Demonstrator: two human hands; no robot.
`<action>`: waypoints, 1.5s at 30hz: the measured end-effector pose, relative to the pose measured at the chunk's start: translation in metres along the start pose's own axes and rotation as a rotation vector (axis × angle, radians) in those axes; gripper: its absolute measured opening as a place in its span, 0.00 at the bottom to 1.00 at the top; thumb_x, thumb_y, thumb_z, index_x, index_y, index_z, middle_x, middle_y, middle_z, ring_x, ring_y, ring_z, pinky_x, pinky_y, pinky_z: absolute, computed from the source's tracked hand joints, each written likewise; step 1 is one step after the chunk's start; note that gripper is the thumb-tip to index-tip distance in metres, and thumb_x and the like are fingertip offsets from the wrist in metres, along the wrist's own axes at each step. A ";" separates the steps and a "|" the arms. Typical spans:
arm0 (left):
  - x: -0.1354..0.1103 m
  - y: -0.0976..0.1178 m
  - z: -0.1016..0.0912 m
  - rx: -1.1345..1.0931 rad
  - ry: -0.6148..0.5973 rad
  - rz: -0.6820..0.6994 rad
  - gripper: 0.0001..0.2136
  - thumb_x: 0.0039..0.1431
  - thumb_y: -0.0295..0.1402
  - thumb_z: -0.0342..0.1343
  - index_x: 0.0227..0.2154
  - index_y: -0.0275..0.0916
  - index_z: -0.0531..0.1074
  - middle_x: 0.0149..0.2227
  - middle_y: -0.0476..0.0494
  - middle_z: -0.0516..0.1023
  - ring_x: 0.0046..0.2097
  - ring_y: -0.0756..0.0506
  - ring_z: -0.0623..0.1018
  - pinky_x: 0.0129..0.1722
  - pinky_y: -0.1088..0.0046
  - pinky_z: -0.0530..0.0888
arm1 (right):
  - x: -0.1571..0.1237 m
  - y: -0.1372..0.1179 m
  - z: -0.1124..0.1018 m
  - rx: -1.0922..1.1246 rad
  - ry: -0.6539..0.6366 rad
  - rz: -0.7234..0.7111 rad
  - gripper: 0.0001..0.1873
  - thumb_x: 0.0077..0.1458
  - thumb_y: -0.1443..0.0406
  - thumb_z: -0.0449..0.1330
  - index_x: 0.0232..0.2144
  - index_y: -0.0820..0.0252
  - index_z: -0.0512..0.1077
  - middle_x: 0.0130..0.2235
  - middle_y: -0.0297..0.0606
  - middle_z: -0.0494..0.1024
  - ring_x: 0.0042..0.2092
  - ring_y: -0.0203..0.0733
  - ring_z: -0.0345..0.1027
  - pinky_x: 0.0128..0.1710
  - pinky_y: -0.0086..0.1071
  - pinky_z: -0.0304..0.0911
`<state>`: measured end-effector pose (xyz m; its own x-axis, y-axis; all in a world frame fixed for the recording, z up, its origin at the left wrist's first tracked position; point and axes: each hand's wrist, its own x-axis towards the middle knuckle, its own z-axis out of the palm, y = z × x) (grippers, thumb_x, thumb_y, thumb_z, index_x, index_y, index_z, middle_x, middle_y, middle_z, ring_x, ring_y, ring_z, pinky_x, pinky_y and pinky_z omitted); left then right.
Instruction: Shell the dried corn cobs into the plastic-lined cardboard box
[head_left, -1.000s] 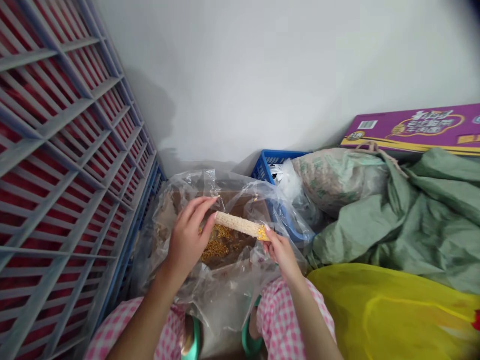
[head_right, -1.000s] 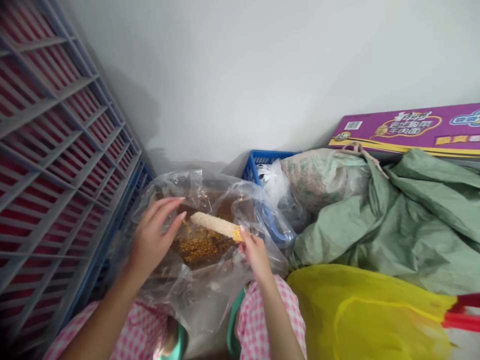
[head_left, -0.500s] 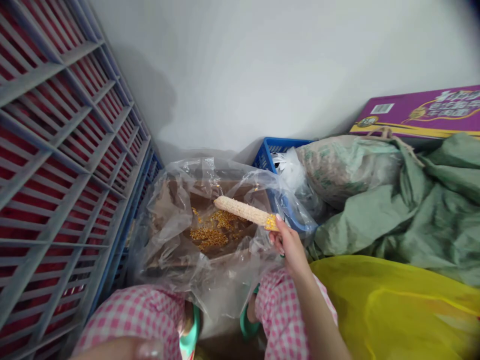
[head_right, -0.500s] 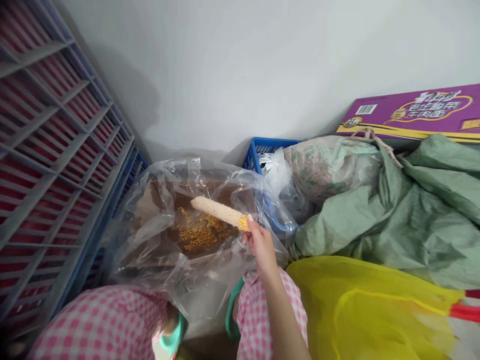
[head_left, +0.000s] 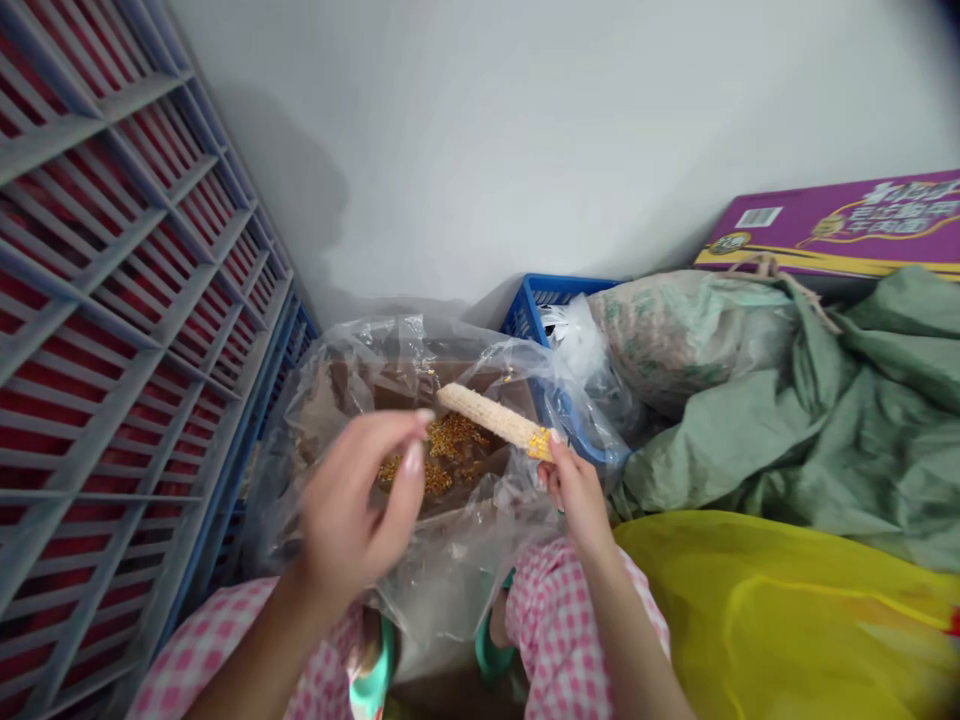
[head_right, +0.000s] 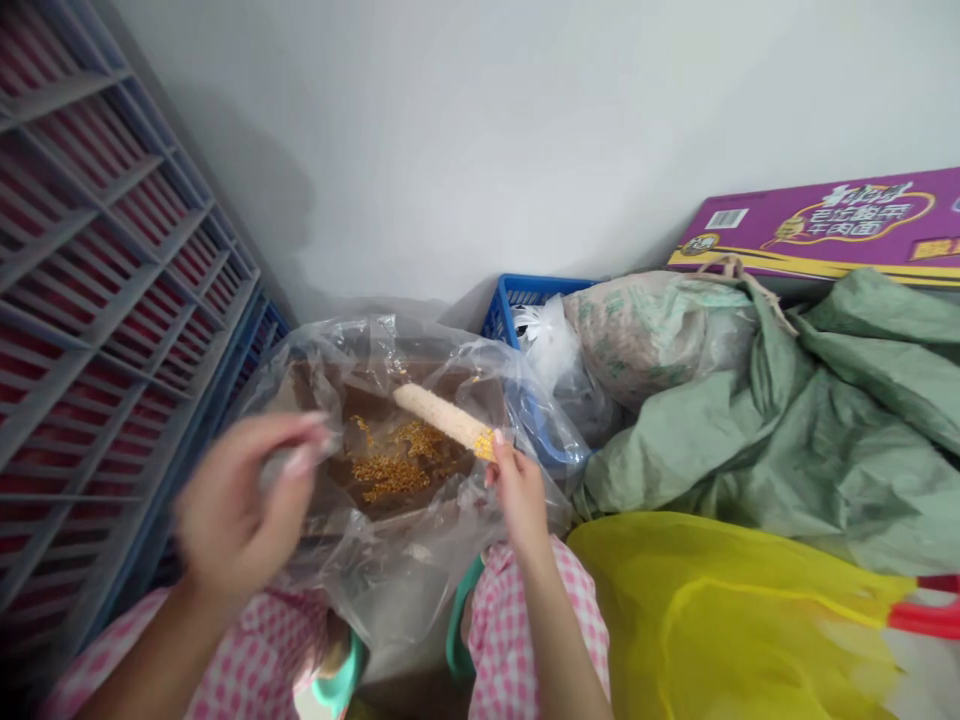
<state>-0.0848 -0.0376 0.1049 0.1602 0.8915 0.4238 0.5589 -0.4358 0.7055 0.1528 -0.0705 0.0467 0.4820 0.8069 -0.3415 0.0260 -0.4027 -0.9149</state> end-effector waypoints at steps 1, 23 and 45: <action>0.008 -0.003 0.005 0.055 -0.082 0.057 0.16 0.59 0.38 0.46 0.49 0.42 0.66 0.47 0.42 0.72 0.49 0.44 0.71 0.50 0.63 0.66 | 0.000 0.001 0.001 -0.020 -0.021 -0.009 0.30 0.47 0.42 0.52 0.11 0.60 0.61 0.12 0.28 0.54 0.15 0.28 0.43 0.16 0.29 0.36; 0.046 -0.041 0.024 0.209 -0.248 -0.091 0.20 0.61 0.43 0.42 0.18 0.37 0.66 0.26 0.48 0.69 0.29 0.51 0.69 0.33 0.74 0.63 | 0.008 -0.002 0.031 -1.220 -0.019 -0.131 0.28 0.57 0.47 0.44 0.36 0.62 0.73 0.33 0.51 0.78 0.37 0.50 0.73 0.34 0.35 0.61; 0.037 -0.037 0.032 0.171 -0.433 0.000 0.18 0.60 0.44 0.40 0.28 0.39 0.70 0.36 0.46 0.74 0.37 0.48 0.74 0.40 0.73 0.67 | -0.133 -0.003 -0.150 -0.469 0.199 -0.072 0.20 0.45 0.50 0.58 0.33 0.57 0.75 0.31 0.39 0.76 0.32 0.41 0.69 0.31 0.29 0.64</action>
<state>-0.0734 0.0154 0.0760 0.4645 0.8771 0.1222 0.6792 -0.4413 0.5865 0.2206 -0.2412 0.1273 0.6205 0.7603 -0.1921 0.4333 -0.5365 -0.7242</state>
